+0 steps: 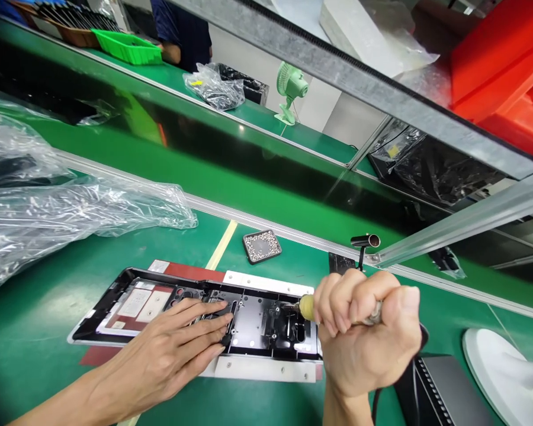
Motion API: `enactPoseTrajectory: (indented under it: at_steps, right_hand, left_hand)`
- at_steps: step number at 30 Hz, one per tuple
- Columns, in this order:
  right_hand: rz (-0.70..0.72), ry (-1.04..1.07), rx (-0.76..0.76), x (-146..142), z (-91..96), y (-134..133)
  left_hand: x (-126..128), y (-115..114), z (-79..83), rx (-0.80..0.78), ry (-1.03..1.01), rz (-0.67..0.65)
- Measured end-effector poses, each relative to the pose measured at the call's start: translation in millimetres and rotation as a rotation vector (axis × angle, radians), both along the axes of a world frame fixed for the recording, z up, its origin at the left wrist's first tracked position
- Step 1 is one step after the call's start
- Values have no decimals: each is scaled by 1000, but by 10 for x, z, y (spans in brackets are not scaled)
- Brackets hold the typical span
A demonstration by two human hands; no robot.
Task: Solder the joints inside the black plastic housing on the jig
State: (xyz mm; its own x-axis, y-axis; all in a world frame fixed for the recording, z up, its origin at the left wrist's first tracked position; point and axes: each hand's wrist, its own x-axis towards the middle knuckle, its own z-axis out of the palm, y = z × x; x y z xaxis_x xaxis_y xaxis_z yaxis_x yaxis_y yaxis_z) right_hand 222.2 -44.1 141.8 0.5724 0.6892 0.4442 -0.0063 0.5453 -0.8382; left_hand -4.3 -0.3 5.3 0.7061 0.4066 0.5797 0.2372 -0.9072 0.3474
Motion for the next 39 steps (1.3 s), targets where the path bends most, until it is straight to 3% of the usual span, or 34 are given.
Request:
enactPoseTrajectory:
  at_steps: [12, 24, 39]
  right_hand:
    - [33, 48, -2, -23, -62, 19]
    - [321, 64, -79, 34, -47, -244]
    - [363, 15, -114, -15, -82, -249]
  left_hand:
    - [-24, -31, -21, -24, 49, 19]
    - [-23, -26, 13, -5, 52, 29]
    - [-19, -12, 26, -8, 33, 11]
